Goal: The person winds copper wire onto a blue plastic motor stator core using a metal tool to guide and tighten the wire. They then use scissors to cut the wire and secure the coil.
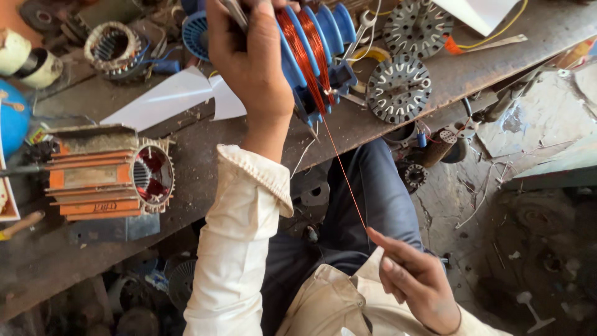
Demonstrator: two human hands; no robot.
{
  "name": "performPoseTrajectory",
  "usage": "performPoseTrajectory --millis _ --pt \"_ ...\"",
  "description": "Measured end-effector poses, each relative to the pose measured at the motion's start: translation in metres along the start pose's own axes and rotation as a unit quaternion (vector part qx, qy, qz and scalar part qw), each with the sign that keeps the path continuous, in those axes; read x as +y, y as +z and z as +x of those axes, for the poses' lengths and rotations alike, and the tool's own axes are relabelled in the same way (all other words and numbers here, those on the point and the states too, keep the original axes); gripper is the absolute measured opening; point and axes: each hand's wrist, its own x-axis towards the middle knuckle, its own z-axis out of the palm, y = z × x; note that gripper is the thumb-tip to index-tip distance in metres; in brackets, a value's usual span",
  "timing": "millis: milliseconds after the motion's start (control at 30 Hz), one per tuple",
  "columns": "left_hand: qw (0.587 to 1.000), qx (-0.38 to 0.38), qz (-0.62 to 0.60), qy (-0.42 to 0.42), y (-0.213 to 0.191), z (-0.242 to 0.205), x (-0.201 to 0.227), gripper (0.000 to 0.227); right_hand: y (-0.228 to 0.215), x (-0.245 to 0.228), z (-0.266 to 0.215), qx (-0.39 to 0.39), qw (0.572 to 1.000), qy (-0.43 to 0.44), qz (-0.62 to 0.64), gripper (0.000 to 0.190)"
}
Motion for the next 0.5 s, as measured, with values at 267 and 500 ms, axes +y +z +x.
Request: performPoseTrajectory --millis 267,500 --pt "0.995 -0.013 0.095 0.001 0.014 -0.004 0.001 0.008 -0.022 0.008 -0.018 -0.091 0.975 -0.070 0.190 0.042" --pt "0.989 -0.046 0.141 -0.025 0.034 -0.017 0.019 0.008 0.003 -0.206 0.027 -0.055 0.847 -0.389 -0.358 0.014"
